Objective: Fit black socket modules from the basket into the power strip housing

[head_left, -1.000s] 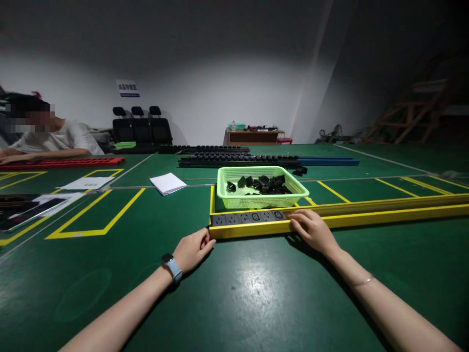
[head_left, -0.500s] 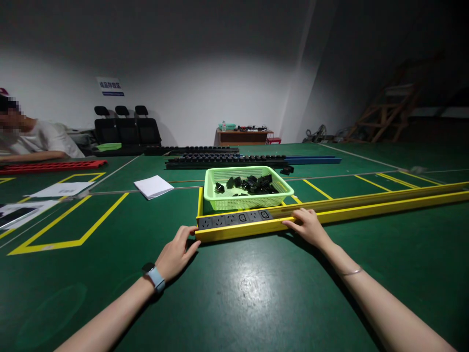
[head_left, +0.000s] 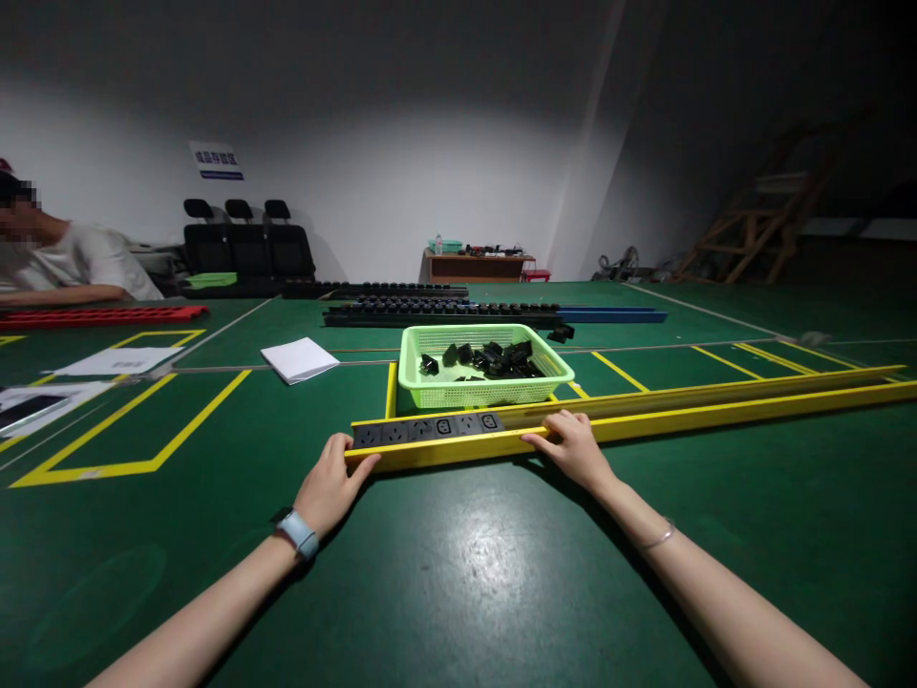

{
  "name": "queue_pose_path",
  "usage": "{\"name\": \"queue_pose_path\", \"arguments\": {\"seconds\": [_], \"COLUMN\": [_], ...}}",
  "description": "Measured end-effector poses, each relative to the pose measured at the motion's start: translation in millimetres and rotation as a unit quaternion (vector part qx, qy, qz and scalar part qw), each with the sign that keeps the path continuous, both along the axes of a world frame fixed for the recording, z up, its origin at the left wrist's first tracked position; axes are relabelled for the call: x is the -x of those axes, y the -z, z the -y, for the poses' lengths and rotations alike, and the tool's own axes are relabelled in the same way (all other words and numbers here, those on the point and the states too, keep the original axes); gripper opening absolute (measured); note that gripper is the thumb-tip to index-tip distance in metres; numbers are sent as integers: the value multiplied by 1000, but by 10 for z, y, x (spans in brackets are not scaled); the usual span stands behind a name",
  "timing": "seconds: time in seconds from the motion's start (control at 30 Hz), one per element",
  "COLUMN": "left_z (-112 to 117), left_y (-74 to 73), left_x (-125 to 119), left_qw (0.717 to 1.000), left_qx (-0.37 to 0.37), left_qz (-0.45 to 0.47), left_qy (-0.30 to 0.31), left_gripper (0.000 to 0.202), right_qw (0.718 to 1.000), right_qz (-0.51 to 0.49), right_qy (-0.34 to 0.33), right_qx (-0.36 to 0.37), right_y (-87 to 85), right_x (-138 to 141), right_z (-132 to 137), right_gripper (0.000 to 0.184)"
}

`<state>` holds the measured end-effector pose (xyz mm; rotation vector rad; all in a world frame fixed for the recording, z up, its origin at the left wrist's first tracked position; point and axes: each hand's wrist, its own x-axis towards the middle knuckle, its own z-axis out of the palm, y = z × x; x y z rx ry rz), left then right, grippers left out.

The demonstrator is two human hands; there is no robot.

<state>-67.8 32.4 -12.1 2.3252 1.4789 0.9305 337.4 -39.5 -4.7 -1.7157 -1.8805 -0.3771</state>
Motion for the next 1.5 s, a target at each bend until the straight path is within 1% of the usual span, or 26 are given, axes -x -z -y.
{"name": "queue_pose_path", "arguments": {"seconds": [0.13, 0.2, 0.3, 0.37, 0.47, 0.57, 0.7, 1.0, 1.17, 1.5], "left_z": [-10, -6, 2, 7, 11, 10, -2, 4, 11, 21], "left_y": [4, 0, -8, -14, -28, -44, -48, -35, -40, -58], "left_x": [4, -2, -10, -13, -17, -20, -13, -6, 0, -11], "left_qw": [1000, 1000, 1000, 999, 999, 999, 999, 994, 995, 995], "left_qx": [-1, -4, -5, -5, -2, 10, 33, 98, 98, 90], "left_qz": [7, 15, 28, 33, 36, 38, 40, 43, 29, 40], "left_qy": [1, 1, 2, 2, 0, 2, 4, 8, 7, 11], "left_gripper": [31, 31, 31, 30, 31, 32, 34, 36, 36, 32], "right_qw": [1000, 999, 998, 996, 990, 983, 980, 982, 983, 984], "right_qz": [22, 28, 23, 23, 39, 62, 77, 80, 75, 42], "right_qy": [0, -9, -34, -66, -130, -172, -185, -171, -166, -165], "right_qx": [-3, -18, -50, -57, -30, -3, 4, -9, -18, -52], "right_y": [-24, -53, -100, -121, -130, -125, -122, -116, -120, -115], "right_x": [26, 77, 259, 428, 652, 756, 746, 744, 758, 757], "right_z": [12, 29, 50, 59, 67, 66, 60, 50, 41, -12], "right_gripper": [40, 36, 43, 47, 53, 59, 59, 52, 48, 36]}}
